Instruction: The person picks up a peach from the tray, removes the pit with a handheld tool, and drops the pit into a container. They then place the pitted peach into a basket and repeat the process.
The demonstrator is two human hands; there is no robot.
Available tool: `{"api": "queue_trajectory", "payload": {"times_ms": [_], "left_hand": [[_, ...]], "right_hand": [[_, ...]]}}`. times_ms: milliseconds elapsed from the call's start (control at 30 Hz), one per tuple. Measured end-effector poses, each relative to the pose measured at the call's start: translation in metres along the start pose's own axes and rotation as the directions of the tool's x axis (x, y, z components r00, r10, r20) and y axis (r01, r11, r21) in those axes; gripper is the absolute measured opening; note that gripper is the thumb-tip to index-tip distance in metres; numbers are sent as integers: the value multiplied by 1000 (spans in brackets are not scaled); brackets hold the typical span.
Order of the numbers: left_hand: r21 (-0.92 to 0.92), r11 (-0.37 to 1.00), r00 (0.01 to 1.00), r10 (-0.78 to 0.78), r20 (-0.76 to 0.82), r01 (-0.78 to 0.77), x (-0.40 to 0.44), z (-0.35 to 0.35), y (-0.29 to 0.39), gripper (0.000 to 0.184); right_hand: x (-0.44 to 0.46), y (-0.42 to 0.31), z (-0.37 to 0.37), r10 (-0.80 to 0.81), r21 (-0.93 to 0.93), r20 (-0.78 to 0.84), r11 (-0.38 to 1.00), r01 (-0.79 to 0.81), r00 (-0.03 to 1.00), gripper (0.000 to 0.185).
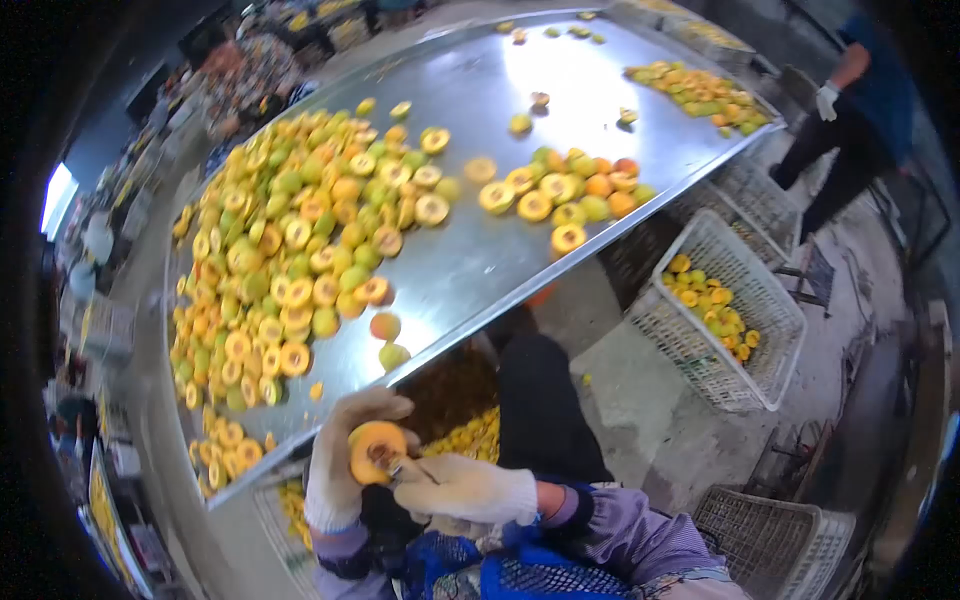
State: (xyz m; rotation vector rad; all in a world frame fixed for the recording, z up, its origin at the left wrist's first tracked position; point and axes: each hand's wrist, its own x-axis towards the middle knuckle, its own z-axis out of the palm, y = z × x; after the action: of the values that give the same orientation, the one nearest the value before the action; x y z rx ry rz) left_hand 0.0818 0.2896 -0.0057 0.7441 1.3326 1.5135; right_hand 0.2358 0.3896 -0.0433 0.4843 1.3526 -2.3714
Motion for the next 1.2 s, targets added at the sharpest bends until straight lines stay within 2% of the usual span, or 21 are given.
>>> {"api": "queue_trajectory", "payload": {"times_ms": [100,167,233,267,367,433,500,533,567,633,700,767,800,833,900,967,1000,1033,1133,1167,1200], "left_hand": [[-42,980,971,186,-148,-194,-9,14,-17,63],[185,956,898,278,-340,-226,-14,30,-23,55],[305,903,799,416,-434,-304,-17,41,-30,36],[347,881,789,452,-416,-322,-17,39,-30,33],[404,872,793,445,-416,-277,-16,38,-15,27],[74,996,943,76,-323,-55,-12,31,3,24],[102,991,926,118,-359,-86,-8,38,2,21],[235,953,929,253,-270,-191,-8,38,-1,21],[357,890,916,363,-173,-285,-12,39,-3,22],[367,888,950,311,-37,-276,-13,30,5,16],[-31,994,989,96,-116,-100,-13,37,9,15],[-55,957,957,279,-85,-284,-14,33,-9,15],[-39,962,961,265,-80,-269,-17,35,-8,23],[-345,910,971,239,-22,-232,-16,37,-6,31],[-442,863,968,247,-49,-243,-19,40,-12,36],[-417,870,964,260,-61,-262,-18,40,-17,35],[-397,876,959,278,-50,-274,-18,40,-18,34],[-396,876,959,278,-52,-275,-19,39,-17,34],[-43,929,929,368,32,-367,-18,33,-15,33],[-40,922,921,387,48,-385,-18,34,-15,33],[-216,918,940,342,4,-333,-20,38,-17,33]], "right_hand": [[-9,-20,3,-48,48,16,998,47,999,36],[-12,-25,11,-92,44,-10,995,92,996,38],[13,15,9,-172,17,-18,985,172,985,38],[7,7,13,-94,73,9,993,93,996,37],[0,6,16,-107,182,80,979,92,991,37],[-4,4,14,-112,236,122,968,81,986,36],[-7,5,15,-111,343,225,939,28,968,35],[-3,22,14,-114,433,234,901,2,966,35],[-21,4,15,-56,517,376,841,-159,925,36],[-34,-9,24,-13,582,334,789,-196,942,36],[-30,-6,22,-16,592,353,778,-210,935,35],[-27,-6,18,14,573,391,779,-256,920,33],[-29,-13,22,41,570,302,793,-214,952,30],[-34,-18,28,61,561,202,811,-167,977,28],[-34,-9,24,36,585,334,776,-237,942,24],[-37,-10,29,100,592,179,784,-188,979,23],[-34,0,21,-105,652,370,738,-177,923,21],[-35,2,23,-105,651,372,738,-179,922,21],[-36,9,27,-90,693,274,709,-132,958,19],[-35,10,26,-72,710,331,676,-197,941,18],[-33,12,24,-58,719,384,645,-259,922,17]]}}
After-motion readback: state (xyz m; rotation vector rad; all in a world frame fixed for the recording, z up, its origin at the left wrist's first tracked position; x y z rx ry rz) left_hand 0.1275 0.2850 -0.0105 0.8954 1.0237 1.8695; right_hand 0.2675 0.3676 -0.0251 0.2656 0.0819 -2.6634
